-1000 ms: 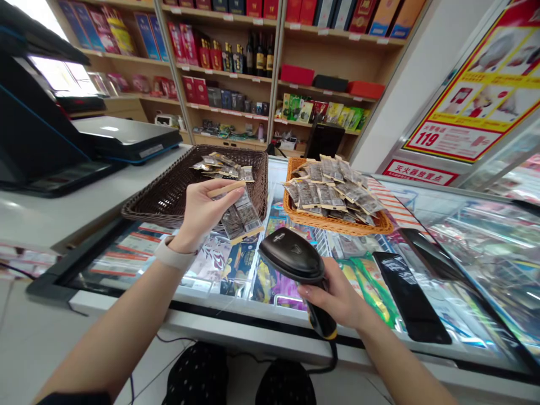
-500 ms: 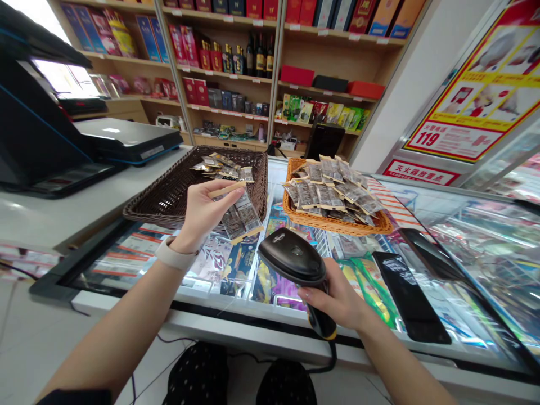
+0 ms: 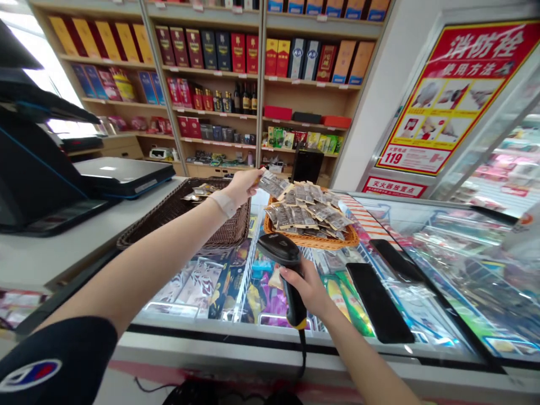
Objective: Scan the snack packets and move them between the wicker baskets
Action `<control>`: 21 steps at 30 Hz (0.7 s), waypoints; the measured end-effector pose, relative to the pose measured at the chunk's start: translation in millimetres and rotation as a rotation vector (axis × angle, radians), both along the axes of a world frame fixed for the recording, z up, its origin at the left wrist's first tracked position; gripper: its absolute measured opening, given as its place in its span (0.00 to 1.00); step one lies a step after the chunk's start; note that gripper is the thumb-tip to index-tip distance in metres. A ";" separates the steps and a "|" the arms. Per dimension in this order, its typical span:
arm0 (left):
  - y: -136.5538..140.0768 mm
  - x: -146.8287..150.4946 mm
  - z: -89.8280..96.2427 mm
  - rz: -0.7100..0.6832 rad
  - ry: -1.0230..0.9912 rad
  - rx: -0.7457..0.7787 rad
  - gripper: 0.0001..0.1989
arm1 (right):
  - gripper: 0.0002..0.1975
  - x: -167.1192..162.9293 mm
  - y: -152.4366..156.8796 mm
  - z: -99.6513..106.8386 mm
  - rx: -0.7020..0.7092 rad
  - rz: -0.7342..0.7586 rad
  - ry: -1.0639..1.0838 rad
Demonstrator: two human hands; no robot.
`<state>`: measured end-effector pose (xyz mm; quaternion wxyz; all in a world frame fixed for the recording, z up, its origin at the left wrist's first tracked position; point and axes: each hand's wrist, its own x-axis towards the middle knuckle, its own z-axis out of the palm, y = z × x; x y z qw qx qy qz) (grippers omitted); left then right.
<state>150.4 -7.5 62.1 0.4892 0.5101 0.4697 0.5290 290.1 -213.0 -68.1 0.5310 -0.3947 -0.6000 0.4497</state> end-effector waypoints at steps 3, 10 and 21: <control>20.6 34.9 4.1 -0.079 -0.119 -0.155 0.07 | 0.16 -0.8 2.9 0.9 0.015 -0.024 0.006; 36.8 88.7 -10.8 -0.176 -0.025 -0.158 0.12 | 0.16 -1.0 3.8 0.9 0.012 -0.006 -0.002; 44.2 89.0 -34.7 -0.025 0.512 0.145 0.20 | 0.16 -2.2 1.8 6.3 0.011 0.011 0.005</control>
